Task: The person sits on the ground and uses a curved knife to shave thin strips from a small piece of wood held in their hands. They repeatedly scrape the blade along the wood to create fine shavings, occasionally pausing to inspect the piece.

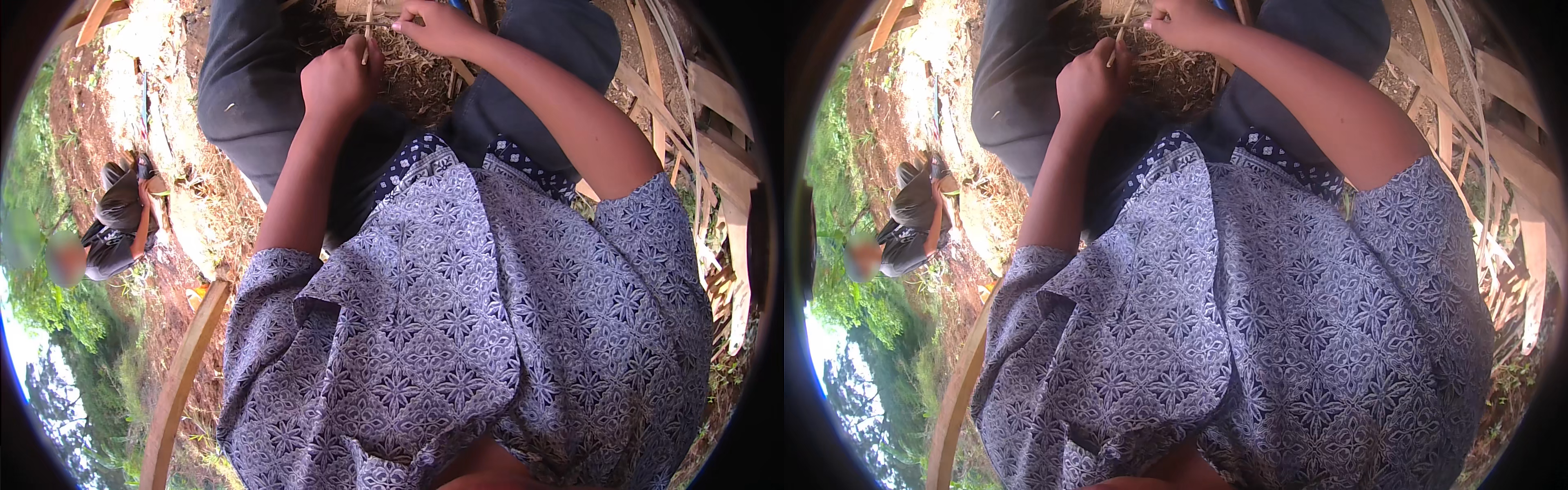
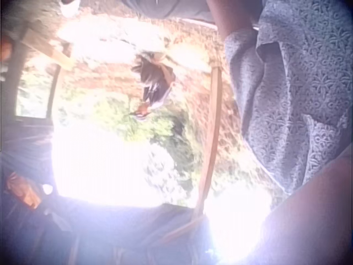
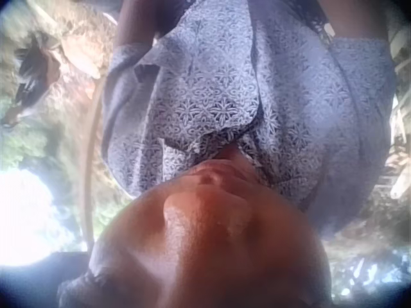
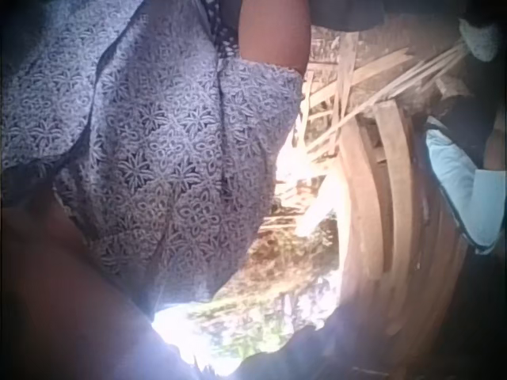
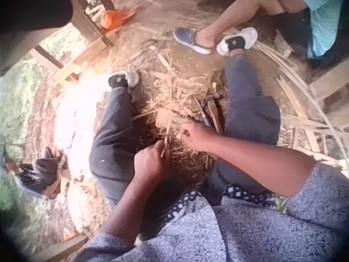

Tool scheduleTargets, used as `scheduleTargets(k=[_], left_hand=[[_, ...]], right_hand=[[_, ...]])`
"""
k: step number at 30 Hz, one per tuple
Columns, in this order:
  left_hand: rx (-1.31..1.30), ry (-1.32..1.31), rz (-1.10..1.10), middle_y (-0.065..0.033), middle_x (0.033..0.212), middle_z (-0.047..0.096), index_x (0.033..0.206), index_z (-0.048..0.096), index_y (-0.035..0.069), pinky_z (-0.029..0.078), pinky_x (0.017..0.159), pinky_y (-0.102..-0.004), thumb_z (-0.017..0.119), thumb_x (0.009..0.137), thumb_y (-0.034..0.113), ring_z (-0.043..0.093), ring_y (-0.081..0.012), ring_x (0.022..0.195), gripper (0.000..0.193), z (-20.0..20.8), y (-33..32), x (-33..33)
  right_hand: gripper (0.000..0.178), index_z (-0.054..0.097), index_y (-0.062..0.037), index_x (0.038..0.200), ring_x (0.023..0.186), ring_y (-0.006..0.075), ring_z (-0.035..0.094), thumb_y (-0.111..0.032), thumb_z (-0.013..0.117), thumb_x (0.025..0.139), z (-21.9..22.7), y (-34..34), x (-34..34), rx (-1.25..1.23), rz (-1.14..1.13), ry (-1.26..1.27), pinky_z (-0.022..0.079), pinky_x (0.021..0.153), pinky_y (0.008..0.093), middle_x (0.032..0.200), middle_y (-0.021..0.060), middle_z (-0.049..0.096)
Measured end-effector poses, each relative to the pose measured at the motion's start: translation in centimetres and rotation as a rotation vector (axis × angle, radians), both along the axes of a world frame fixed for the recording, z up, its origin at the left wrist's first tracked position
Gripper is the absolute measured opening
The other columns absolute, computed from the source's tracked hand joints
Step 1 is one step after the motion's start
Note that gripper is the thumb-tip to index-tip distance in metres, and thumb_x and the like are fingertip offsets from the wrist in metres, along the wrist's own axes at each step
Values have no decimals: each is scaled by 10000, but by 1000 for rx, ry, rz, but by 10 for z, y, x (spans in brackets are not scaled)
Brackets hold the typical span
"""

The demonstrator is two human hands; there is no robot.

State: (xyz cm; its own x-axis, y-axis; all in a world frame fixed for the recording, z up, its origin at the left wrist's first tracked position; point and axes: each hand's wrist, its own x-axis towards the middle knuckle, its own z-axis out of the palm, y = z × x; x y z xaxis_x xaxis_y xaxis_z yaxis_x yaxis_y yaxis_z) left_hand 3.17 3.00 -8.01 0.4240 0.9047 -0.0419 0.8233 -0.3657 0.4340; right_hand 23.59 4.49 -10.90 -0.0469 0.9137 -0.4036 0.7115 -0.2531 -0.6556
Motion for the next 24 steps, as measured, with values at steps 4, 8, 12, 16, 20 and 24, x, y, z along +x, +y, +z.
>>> scheduleTargets(k=[4,8,12,16,20,24], left_hand=[[26,5,-4,-169,664,670,789,611,100,534,572,-502,580,993,336,673,-390,626,314,-5,-2,-3],[18,-5,-12,-153,660,668,780,601,102,528,568,-500,576,996,344,669,-386,624,326,-7,-1,-5],[8,5,-12,-144,671,675,783,603,103,531,572,-496,569,1001,345,673,-379,630,328,-6,-1,-3],[2,7,-15,-147,680,680,787,608,101,534,575,-497,573,999,344,676,-379,632,324,-3,-2,-3],[3,11,-14,-154,692,686,795,616,99,537,578,-498,584,992,333,680,-382,640,308,-5,-4,-4],[-6,-10,-5,-156,709,694,801,625,98,540,588,-499,591,986,328,682,-387,648,297,-3,-3,0]], right_hand=[[221,686,-70,960,905,387,698,-286,668,914,-6,3,-3,76,9,-60,546,788,474,941,212,713],[198,679,-67,954,904,392,696,-259,662,908,1,7,-2,91,17,-21,544,789,476,950,201,716],[216,678,-69,972,909,397,694,-276,648,916,-5,6,-2,133,20,-31,542,791,484,954,202,716],[250,682,-97,991,912,393,696,-331,622,930,-10,9,-8,94,-31,-91,543,788,491,968,189,721],[260,690,-149,1002,907,377,702,-388,612,940,-13,25,-15,-132,-86,-190,546,780,487,975,169,731],[272,692,-167,1004,871,366,707,-424,647,928,-54,31,-6,-70,-147,-217,549,760,479,947,155,737]])
